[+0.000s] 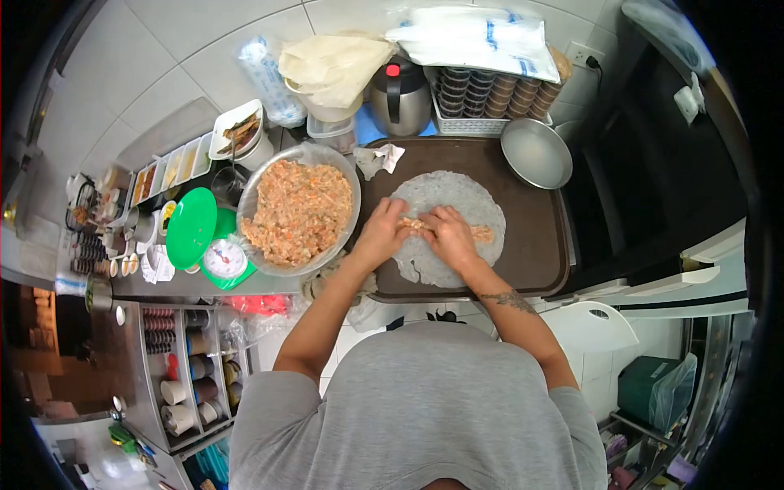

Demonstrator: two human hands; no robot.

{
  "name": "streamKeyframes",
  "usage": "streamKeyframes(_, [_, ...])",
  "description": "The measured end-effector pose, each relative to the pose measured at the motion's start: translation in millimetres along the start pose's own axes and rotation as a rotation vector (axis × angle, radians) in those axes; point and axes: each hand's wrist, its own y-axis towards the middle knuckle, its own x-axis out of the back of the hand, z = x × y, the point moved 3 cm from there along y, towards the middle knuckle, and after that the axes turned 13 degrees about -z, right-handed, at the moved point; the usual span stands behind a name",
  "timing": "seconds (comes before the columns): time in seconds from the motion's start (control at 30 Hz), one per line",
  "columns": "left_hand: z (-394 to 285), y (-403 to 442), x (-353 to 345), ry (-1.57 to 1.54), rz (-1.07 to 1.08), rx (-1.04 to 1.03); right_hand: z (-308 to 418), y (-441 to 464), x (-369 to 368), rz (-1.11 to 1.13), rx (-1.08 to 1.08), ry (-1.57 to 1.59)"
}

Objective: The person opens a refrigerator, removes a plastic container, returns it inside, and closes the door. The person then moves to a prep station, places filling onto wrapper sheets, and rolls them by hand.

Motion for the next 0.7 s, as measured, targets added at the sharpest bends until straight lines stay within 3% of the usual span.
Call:
streamKeyframes(0.17, [-4,2,-6,0.017,0.006,-0.144,5,7,32,-0.059,-0.09,0.15])
streamKeyframes(0.23, [-7,2,-3,-0.017,-0.032,-0.078,-6,4,39,-0.097,-0.158,0.21])
streamKeyframes(0.37, [-12,2,-11,-0.05,-0.066,-0.179,-11,-3,27,-0.123,-0.015,0.184])
streamKeyframes(0.47, [-5,1,-15,0.134,0.038,-0.207,-12,-5,22,-0.111,0.008,0.14])
streamKeyframes(0.6, [-14,4,-3,0.06,-0.051,-0.144,-2,0,28,-0.151,0.02,0.066])
streamKeyframes(0.7, [-12,2,-7,0.101,-0.005,-0.169,-11,-6,15,-0.036,0.044,0.052])
